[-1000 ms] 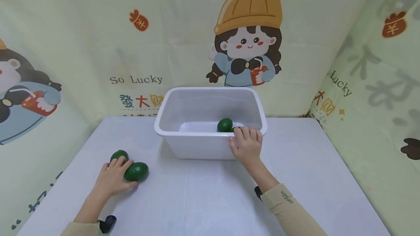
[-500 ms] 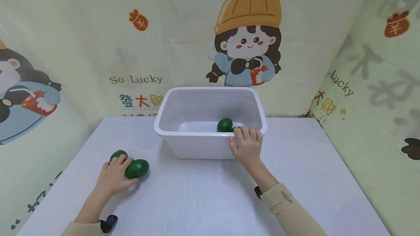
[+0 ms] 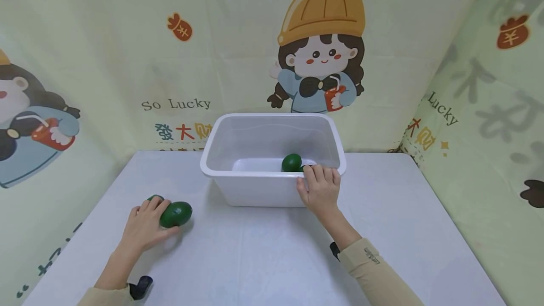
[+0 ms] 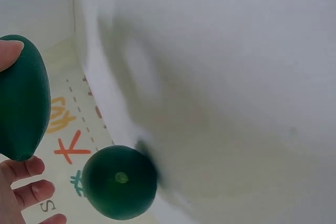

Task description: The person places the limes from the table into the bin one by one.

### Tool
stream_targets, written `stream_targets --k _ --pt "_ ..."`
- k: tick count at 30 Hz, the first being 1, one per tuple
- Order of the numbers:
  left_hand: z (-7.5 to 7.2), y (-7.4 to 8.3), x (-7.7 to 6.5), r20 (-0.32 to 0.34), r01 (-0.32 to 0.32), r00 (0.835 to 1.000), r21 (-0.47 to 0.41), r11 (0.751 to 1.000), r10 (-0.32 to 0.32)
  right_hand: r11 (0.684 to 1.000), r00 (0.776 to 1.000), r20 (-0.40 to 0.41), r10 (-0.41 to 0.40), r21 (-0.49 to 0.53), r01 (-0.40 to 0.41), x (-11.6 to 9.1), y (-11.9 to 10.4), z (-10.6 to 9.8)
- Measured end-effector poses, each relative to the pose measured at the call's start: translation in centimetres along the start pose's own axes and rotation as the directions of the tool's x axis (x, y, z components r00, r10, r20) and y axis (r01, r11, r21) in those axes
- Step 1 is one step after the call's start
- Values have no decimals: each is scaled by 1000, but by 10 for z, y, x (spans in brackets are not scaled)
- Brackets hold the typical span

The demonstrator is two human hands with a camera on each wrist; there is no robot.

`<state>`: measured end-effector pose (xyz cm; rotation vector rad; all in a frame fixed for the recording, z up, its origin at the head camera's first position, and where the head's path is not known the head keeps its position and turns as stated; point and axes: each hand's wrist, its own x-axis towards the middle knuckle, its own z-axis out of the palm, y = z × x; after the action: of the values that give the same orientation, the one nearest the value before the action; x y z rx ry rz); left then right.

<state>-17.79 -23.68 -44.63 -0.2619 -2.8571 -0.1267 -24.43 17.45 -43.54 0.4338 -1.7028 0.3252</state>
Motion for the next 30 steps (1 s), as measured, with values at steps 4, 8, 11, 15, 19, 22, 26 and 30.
stream_targets --k 4,8,11,15,19,22,26,30 --pt "-4 1 2 0 8 1000 -2 1000 -8 1000 1000 -6 -4 0 4 0 0 0" --pt "-8 2 4 -1 16 1000 -3 1000 -16 1000 1000 -10 -5 -3 5 -1 0 1" --pt "-12 3 5 0 23 1000 -5 1000 -23 1000 1000 -12 -3 -4 3 -1 0 1" --pt "-16 3 7 0 33 999 -5 999 -33 1000 1000 -15 -2 1 2 -1 0 1" --pt "-20 4 9 -3 37 999 -2 999 -37 1000 1000 -16 -3 5 3 -1 0 1" --pt "-23 5 11 -7 41 999 -4 999 -41 1000 1000 -17 -2 6 2 -2 0 0" --pt "-26 6 13 -18 47 999 -7 999 -47 1000 1000 -22 -4 6 4 -2 0 0" --pt "-30 7 15 -40 48 998 -11 999 -48 1000 1000 -26 -5 9 5 -2 0 0"
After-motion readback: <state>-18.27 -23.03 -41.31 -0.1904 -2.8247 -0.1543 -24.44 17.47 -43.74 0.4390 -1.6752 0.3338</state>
